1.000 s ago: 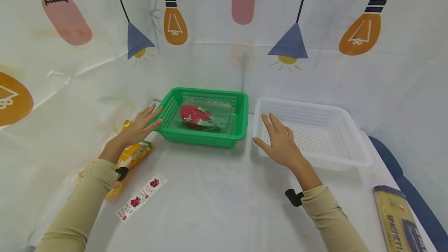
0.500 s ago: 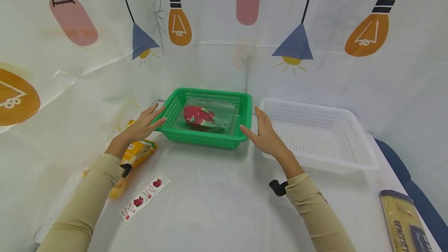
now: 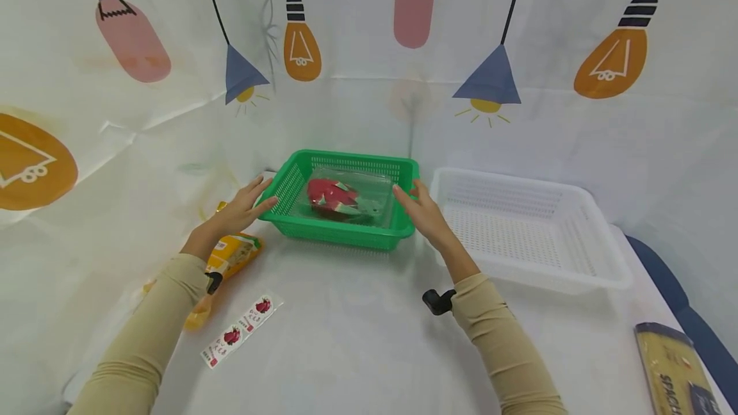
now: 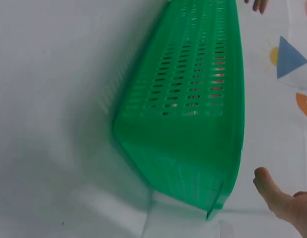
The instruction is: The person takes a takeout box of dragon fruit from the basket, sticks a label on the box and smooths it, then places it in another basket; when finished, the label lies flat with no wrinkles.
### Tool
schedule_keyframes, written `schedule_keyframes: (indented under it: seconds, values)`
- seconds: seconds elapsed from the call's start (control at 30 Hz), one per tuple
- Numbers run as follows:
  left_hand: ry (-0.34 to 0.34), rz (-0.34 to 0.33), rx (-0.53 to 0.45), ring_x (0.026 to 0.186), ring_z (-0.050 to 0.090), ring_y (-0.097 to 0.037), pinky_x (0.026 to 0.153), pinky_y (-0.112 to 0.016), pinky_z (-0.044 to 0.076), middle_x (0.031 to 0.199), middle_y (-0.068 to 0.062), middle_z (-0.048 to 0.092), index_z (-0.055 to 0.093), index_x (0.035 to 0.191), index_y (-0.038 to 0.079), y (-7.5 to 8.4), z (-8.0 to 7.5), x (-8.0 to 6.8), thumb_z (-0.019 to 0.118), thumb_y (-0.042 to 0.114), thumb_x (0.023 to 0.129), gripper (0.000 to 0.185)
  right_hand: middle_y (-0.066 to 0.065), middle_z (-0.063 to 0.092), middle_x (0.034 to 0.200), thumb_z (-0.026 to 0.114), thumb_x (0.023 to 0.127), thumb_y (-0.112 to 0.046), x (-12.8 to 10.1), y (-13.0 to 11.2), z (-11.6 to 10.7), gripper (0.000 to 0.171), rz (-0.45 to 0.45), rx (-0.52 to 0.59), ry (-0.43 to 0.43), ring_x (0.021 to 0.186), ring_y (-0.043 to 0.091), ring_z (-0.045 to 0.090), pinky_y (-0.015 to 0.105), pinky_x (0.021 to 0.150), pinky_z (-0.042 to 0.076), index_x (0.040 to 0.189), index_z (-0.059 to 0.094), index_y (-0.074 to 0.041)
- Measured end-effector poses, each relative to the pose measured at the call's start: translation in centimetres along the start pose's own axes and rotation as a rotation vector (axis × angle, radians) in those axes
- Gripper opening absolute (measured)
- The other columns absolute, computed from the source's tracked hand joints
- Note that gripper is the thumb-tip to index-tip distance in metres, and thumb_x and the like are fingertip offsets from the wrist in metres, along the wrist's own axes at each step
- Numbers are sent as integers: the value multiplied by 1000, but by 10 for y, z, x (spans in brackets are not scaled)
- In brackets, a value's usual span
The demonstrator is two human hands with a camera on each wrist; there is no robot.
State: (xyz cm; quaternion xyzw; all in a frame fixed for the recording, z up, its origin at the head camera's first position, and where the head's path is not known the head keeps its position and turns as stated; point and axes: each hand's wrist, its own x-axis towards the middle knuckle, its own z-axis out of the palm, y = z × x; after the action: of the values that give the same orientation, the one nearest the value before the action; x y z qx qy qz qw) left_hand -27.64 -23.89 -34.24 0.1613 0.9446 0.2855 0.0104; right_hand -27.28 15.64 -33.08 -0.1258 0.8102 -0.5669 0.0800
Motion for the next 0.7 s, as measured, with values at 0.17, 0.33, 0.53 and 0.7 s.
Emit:
schedule_keyframes:
  seconds: [0.17,0.33,0.53,0.7]
  values:
    - [20,-15,-19,138,3,-45,104,-67,9,154,-24,1,11,151,1,-3,2,4,35,52,99,76,25,13,151,42,95,-56,10,0,5,90,12,132,-28,134,41,28,52,109,20,150,-6,-3]
    - [50,-27,-54,138,11,-43,107,-61,13,152,-28,10,14,148,-5,-5,4,8,36,50,100,77,23,12,153,42,95,-56,17,-1,12,89,28,175,-48,134,39,28,50,109,21,150,-6,-5]
    - [79,3,-101,134,25,-43,107,-55,21,145,-31,28,25,143,-12,-5,4,16,37,41,102,68,20,15,153,42,95,-56,21,-5,18,88,60,147,-32,134,38,28,50,109,22,151,-5,-7]
    - [46,-12,-75,134,23,-44,108,-54,20,145,-33,26,23,141,-15,-6,5,22,38,37,102,67,20,12,154,40,97,-54,25,-5,19,85,77,122,-28,136,38,25,51,109,21,151,-4,-7]
